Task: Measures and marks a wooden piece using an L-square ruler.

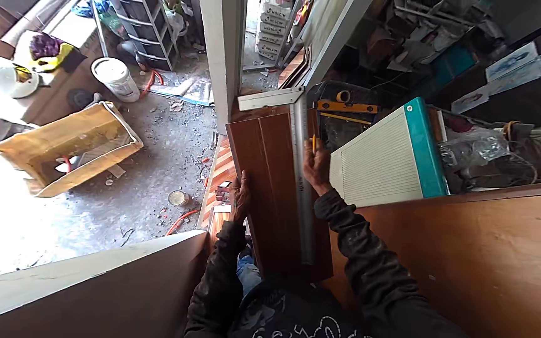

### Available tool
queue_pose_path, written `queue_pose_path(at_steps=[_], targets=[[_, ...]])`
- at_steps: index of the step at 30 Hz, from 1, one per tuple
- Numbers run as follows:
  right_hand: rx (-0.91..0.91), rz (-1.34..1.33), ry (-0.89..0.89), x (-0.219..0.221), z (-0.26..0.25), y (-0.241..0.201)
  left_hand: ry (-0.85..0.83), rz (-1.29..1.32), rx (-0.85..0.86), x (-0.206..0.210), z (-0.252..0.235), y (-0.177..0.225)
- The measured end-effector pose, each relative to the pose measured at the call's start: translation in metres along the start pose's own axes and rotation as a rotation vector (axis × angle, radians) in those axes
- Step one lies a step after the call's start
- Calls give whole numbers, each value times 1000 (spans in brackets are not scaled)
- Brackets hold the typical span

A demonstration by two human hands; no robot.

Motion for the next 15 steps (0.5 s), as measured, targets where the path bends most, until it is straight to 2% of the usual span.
queue_pose_path(at_steps=[5, 11, 13, 15], targets=[[-42, 216, 41, -28, 6, -18, 0, -10, 42, 6, 0, 4], [122, -152, -10, -35, -2, -36, 55, 40, 72, 4, 9, 13], [98, -152, -29, -29, 1, -43, 84, 40, 98, -1, 14, 16], [-6, -78, -59, -15, 1, -55, 120, 35, 116, -5, 20, 22]])
Point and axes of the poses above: each hand's wrist, its own z-axis away from the middle knuckle, its own x-axis out of the palm, y = z × x, the point moved 3 cm from there along -z, towards the middle knuckle, and after that the axes turned 15 degrees about -x, right-handed, at the moved point
